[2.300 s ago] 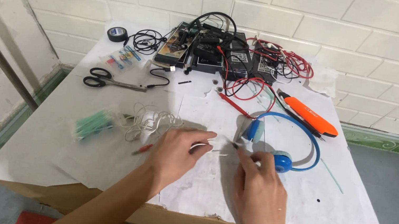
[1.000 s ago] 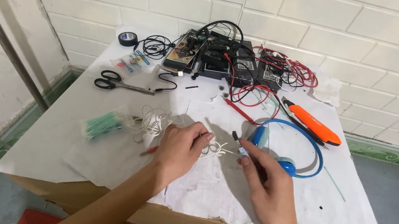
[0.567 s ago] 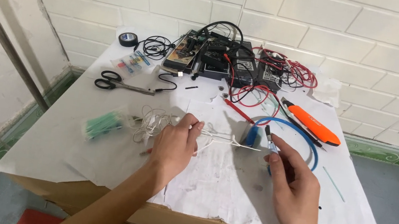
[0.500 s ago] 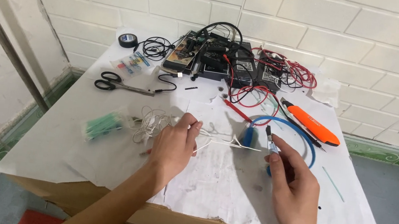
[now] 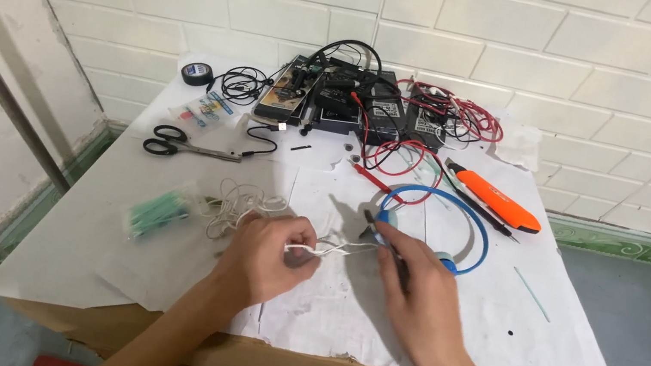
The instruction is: Assembling and wiring electronic components onto a pair of headphones using hand tools.
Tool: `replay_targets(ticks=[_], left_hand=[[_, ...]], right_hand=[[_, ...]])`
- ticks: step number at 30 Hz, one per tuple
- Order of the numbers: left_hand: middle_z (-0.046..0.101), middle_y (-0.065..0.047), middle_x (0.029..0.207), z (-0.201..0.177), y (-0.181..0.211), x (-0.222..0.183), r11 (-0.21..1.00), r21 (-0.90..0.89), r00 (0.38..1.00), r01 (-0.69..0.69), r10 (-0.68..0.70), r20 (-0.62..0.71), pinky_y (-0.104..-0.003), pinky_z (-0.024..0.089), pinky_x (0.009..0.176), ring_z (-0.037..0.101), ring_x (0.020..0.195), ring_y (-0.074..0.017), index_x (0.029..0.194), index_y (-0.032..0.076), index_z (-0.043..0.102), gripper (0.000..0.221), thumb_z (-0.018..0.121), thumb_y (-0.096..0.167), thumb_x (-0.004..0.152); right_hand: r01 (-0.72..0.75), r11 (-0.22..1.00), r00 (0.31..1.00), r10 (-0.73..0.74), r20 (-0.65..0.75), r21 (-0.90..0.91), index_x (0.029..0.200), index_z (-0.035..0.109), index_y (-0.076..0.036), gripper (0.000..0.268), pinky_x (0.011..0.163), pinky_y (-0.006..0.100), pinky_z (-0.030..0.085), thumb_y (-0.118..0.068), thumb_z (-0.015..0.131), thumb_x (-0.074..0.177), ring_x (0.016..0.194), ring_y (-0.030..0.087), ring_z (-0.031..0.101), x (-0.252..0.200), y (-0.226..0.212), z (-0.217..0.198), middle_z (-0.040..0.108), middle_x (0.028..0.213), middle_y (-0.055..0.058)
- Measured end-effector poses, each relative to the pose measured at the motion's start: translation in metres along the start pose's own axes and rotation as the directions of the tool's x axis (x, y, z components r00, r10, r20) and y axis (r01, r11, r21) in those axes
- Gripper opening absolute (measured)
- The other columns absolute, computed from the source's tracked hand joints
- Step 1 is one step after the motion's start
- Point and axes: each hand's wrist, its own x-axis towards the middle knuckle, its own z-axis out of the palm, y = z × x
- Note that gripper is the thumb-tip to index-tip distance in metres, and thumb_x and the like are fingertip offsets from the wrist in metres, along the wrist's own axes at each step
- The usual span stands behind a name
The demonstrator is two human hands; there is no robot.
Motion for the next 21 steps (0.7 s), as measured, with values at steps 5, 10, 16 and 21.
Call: replay_targets(ticks=[5,10,16,21], left_hand=[[0.074,0.010,0.080,0.004,-0.006,-0.008,0.995,0.066,0.995,-0.074,0.079,-0.063,-0.038,0.041,0.093,0.071,0.073,-0.0138,0.088,0.021,0.071,0.012,0.074,0.021,0.076],[0.074,0.001,0.078,0.003,-0.010,-0.012,0.975,0.220,1.000,0.012,-0.007,-0.024,-0.043,0.048,0.092,0.077,0.082,-0.0215,0.091,0.025,0.080,0.018,0.073,0.041,0.084],[0.061,0.005,0.091,0.010,-0.017,-0.016,0.966,0.258,0.951,-0.012,0.090,-0.294,-0.048,0.038,0.099,0.059,0.093,-0.0223,0.065,0.019,0.082,0.014,0.081,0.030,0.074],[0.055,0.007,0.048,0.004,-0.002,-0.010,0.964,0.256,0.956,0.069,0.010,-0.294,-0.042,0.037,0.096,0.058,0.062,-0.0167,0.046,0.016,0.056,0.036,0.071,0.029,0.076]], right_hand=[[-0.022,0.998,0.996,0.016,0.087,0.066,0.131,0.070,-0.014,0.037,0.083,0.037,0.051,-0.022,0.054,0.099,0.097,0.024,0.071,0.013,-0.032,0.010,0.078,0.121,0.004],[-0.086,0.992,0.982,0.068,0.176,0.097,0.126,0.073,-0.004,0.033,0.084,0.048,0.062,-0.011,0.059,0.097,0.104,0.040,0.076,0.019,-0.025,0.029,0.078,0.113,0.022],[-0.250,0.968,0.927,0.242,0.286,-0.009,0.136,0.068,-0.019,0.041,0.067,0.035,0.047,-0.024,0.050,0.100,0.063,0.023,0.064,0.017,-0.030,0.022,0.080,0.083,0.007],[-0.278,0.960,0.927,0.275,0.255,-0.026,0.140,0.064,-0.018,0.044,0.069,0.037,0.050,-0.025,0.048,0.100,0.067,0.026,0.069,0.013,-0.031,0.011,0.081,0.091,0.009]])
